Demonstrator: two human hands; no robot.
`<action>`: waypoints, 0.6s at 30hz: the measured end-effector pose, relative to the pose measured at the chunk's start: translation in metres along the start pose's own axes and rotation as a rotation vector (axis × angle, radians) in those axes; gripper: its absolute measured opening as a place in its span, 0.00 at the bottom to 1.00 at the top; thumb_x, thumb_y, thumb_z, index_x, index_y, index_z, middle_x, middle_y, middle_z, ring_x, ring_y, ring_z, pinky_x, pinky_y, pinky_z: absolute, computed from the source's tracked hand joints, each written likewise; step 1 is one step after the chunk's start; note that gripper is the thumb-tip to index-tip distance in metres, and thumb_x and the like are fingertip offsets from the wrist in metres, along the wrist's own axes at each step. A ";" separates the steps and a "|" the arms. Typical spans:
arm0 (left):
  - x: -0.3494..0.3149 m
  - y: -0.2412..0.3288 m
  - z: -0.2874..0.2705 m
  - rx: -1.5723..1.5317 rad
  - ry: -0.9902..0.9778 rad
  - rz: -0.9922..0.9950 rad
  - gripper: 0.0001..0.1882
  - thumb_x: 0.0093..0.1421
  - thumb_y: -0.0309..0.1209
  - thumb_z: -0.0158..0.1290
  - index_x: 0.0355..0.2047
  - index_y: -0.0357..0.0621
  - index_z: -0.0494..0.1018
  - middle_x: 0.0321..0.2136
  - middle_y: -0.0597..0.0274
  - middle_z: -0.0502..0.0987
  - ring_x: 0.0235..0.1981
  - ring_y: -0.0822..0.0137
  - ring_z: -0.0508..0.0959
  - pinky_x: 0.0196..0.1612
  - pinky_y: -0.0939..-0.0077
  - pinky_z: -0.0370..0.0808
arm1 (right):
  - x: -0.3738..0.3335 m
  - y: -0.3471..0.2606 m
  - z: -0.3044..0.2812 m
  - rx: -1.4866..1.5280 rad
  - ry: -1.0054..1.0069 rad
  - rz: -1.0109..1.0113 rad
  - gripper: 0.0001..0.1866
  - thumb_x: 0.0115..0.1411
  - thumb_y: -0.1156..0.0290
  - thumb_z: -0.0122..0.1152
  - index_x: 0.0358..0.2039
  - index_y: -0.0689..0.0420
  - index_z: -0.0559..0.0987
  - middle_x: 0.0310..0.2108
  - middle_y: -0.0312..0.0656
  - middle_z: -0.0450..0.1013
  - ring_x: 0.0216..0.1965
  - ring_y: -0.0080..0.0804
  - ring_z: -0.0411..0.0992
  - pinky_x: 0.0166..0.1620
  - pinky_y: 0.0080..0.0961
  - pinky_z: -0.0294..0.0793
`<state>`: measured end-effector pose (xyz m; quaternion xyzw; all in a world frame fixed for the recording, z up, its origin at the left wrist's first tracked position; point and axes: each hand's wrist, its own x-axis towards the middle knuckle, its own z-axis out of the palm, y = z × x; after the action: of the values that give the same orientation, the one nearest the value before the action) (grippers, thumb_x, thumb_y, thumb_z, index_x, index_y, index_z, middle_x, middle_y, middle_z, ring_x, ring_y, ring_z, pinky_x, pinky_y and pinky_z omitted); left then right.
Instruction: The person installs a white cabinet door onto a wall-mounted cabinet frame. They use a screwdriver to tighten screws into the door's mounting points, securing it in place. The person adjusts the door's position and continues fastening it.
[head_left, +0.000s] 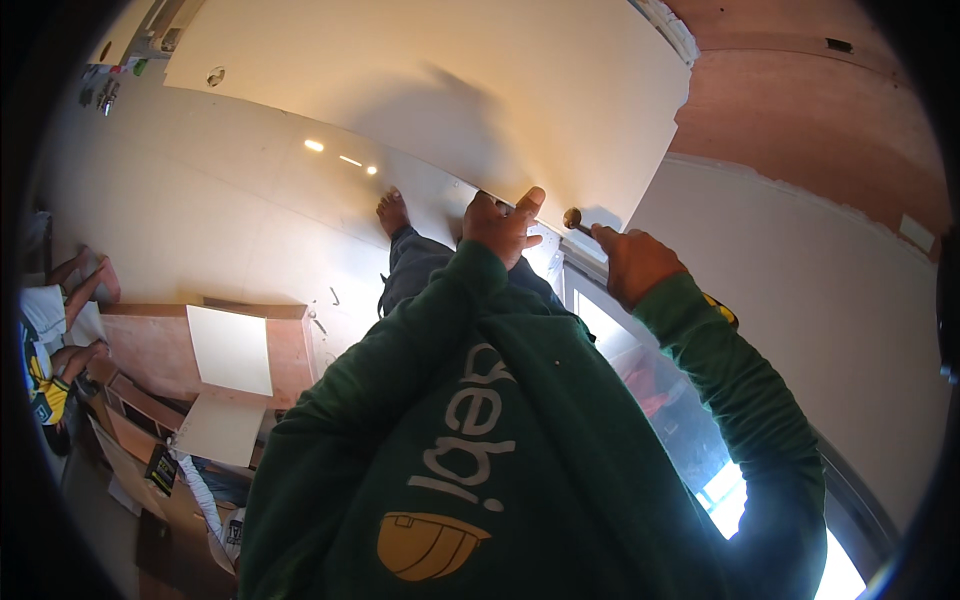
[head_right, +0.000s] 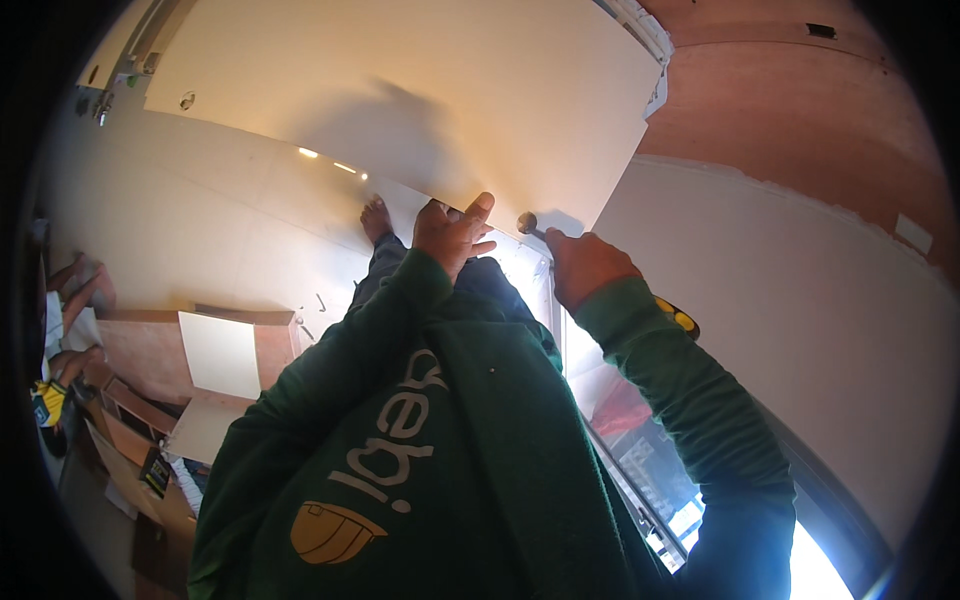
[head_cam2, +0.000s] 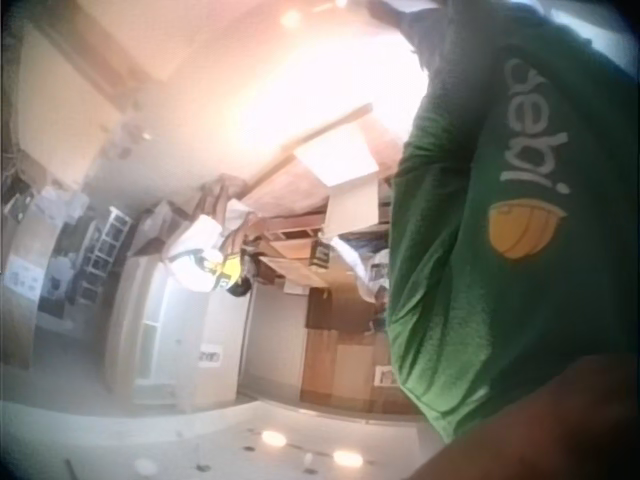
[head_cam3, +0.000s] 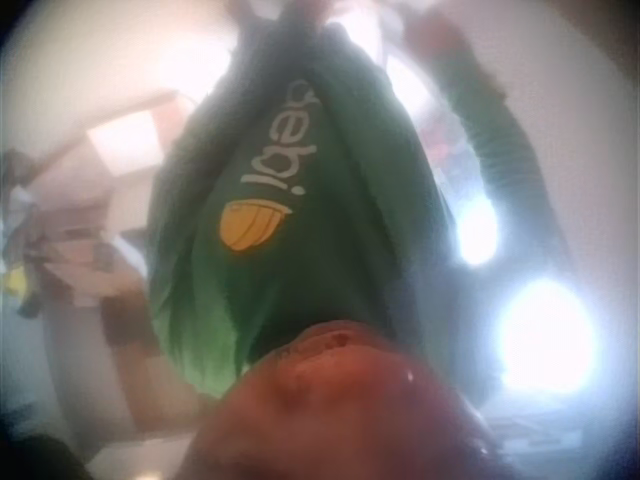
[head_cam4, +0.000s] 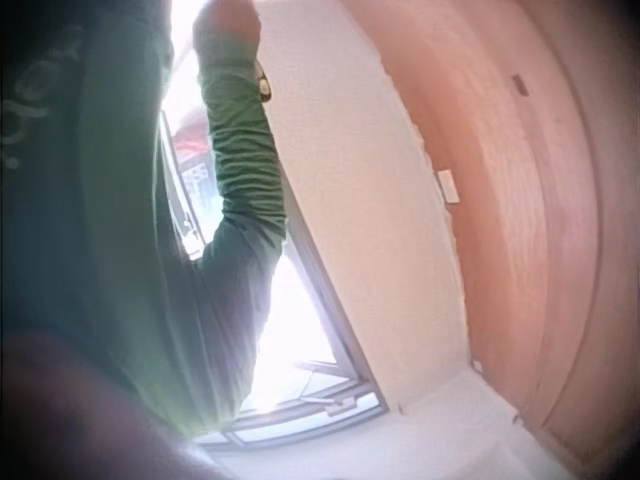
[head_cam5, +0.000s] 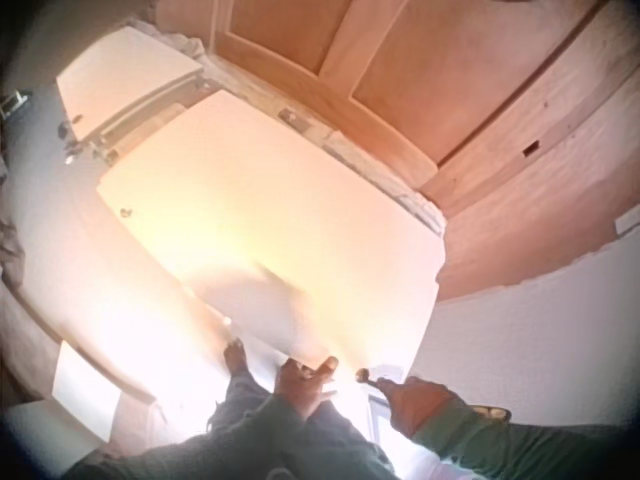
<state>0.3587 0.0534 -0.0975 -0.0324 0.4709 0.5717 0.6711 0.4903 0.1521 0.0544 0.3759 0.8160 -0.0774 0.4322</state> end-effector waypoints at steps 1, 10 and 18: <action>0.001 -0.003 0.000 0.016 0.008 0.012 0.38 0.67 0.44 0.64 0.64 0.30 0.60 0.60 0.35 0.69 0.60 0.33 0.75 0.56 0.45 0.81 | 0.004 0.002 0.004 0.086 -0.011 -0.013 0.20 0.69 0.71 0.54 0.61 0.51 0.77 0.38 0.57 0.80 0.38 0.54 0.83 0.44 0.45 0.83; 0.005 -0.007 0.006 0.066 0.129 0.044 0.31 0.64 0.38 0.65 0.59 0.33 0.66 0.48 0.47 0.77 0.44 0.58 0.82 0.42 0.56 0.88 | 0.017 0.005 -0.015 1.310 -0.451 0.422 0.19 0.76 0.71 0.50 0.64 0.55 0.75 0.24 0.37 0.70 0.21 0.24 0.68 0.25 0.25 0.68; -0.001 0.006 0.000 0.052 -0.017 -0.129 0.38 0.66 0.40 0.64 0.67 0.42 0.57 0.63 0.47 0.67 0.59 0.50 0.76 0.50 0.46 0.85 | 0.002 0.020 -0.028 1.139 -0.439 0.187 0.22 0.74 0.72 0.44 0.66 0.61 0.72 0.33 0.44 0.75 0.28 0.33 0.79 0.33 0.35 0.88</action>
<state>0.3540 0.0549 -0.0942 -0.0401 0.4768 0.5149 0.7113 0.4851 0.1803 0.0738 0.5931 0.5021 -0.5382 0.3263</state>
